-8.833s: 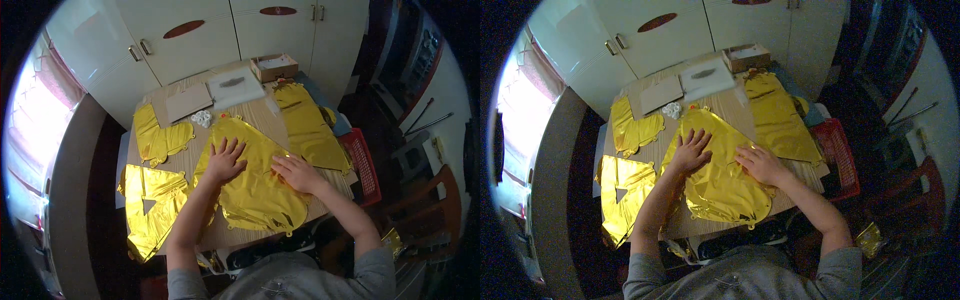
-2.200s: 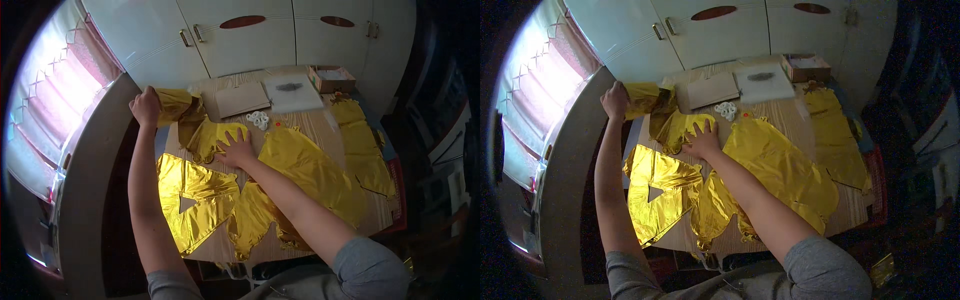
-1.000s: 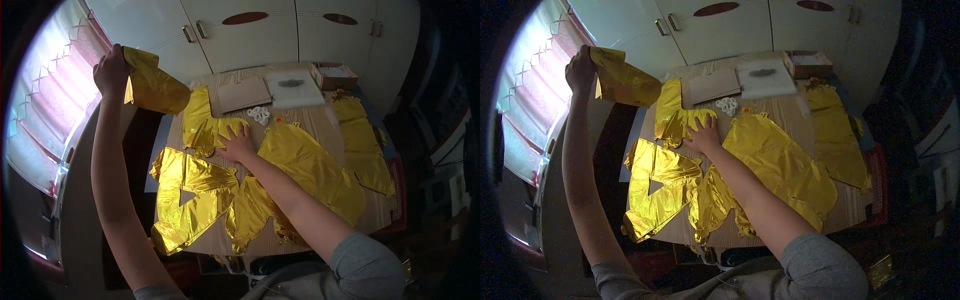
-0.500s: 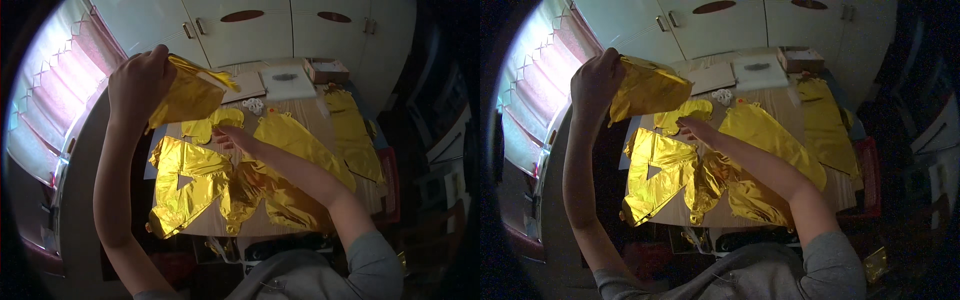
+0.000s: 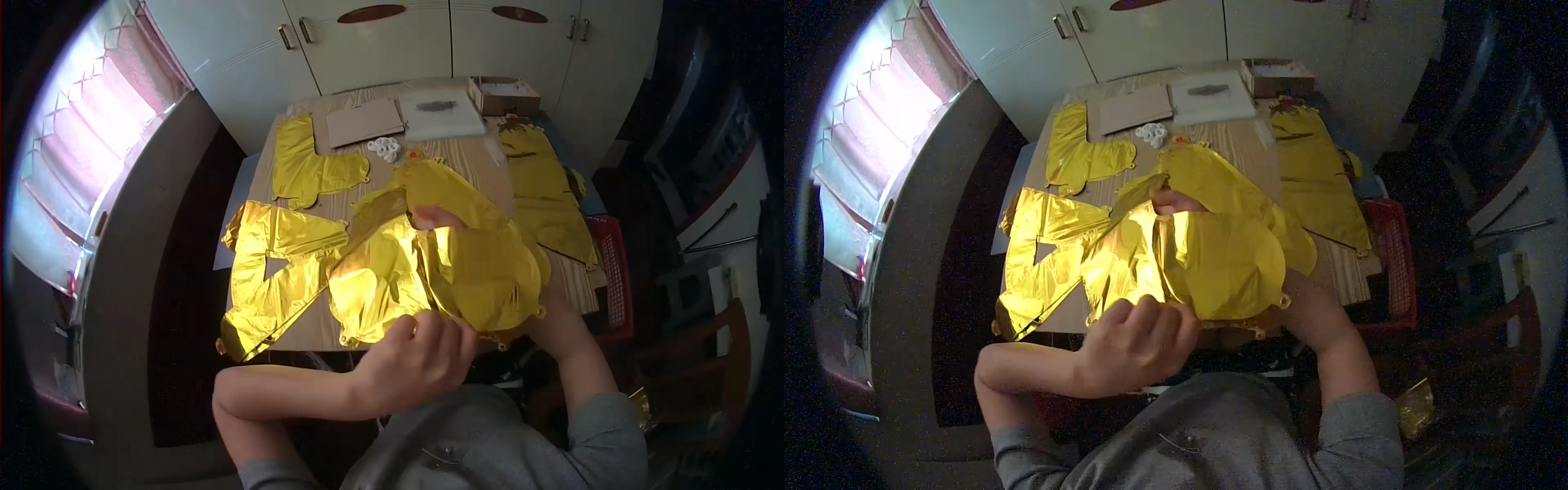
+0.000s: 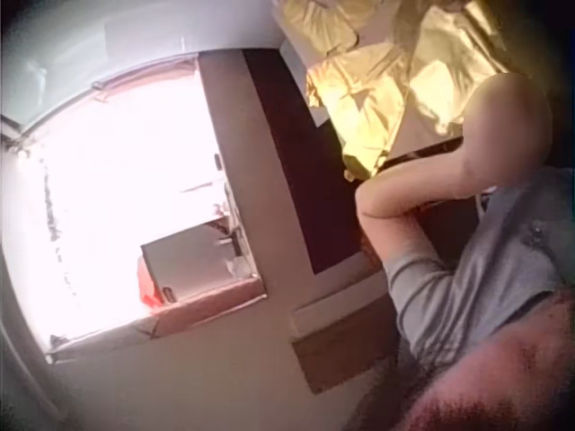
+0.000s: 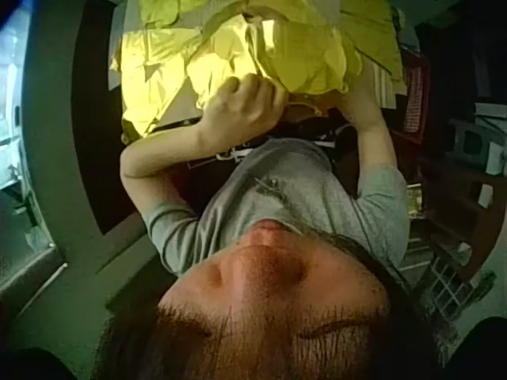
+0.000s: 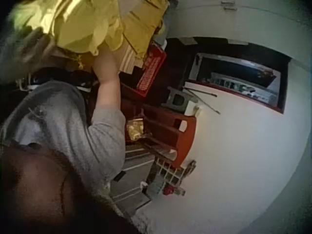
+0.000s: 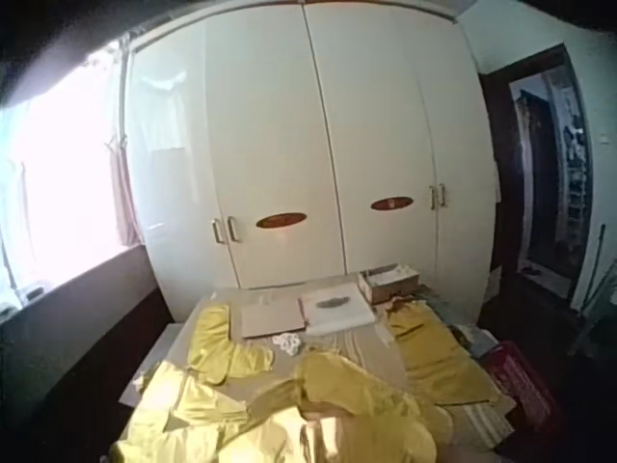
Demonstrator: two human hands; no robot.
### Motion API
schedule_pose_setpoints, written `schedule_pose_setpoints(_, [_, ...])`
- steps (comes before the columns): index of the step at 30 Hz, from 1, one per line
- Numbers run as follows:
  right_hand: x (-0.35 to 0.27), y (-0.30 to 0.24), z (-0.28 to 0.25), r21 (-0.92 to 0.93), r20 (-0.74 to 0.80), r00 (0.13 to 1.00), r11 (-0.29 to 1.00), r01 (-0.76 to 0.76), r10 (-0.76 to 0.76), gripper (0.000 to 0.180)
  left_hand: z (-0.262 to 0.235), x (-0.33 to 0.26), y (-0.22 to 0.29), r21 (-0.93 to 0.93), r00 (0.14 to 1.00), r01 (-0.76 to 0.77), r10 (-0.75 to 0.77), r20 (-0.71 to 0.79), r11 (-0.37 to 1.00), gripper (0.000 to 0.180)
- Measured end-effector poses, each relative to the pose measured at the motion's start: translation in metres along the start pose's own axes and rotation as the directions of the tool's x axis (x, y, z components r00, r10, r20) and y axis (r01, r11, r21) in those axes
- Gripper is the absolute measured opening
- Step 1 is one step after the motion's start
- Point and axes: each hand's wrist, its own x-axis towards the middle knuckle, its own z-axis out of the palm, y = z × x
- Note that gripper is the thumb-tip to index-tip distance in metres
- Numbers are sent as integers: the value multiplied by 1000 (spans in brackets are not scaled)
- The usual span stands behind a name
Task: Manually folding and organizing gold foil sheets on a table.
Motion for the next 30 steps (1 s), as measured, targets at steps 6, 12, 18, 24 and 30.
schedule_pose_setpoints(6, [-24, 15, -11, -596, -114, 980, 778, -199, 163, 23, 17, -12, 35, -566, 999, 32, -29, 15, 824, 25])
schedule_pose_setpoints(12, [-48, 38, -13, -264, -49, 991, 955, -133, 125, 28, 24, -63, 4, -869, 597, 449, -794, 118, 208, 33])
schedule_pose_setpoints(18, [-51, 32, 19, -34, 106, 988, 993, -111, 114, 27, 95, -101, 7, -386, 186, 138, -359, 914, -912, 54])
schedule_pose_setpoints(24, [-62, 31, 34, -245, 116, 940, 927, -285, 320, 24, 150, -101, -4, -279, 335, -43, -277, 901, -959, 41])
schedule_pose_setpoints(30, [-79, 44, 32, -188, 153, 961, 961, -202, 231, 41, 167, -73, -62, -445, 326, 79, -398, 857, -892, 19])
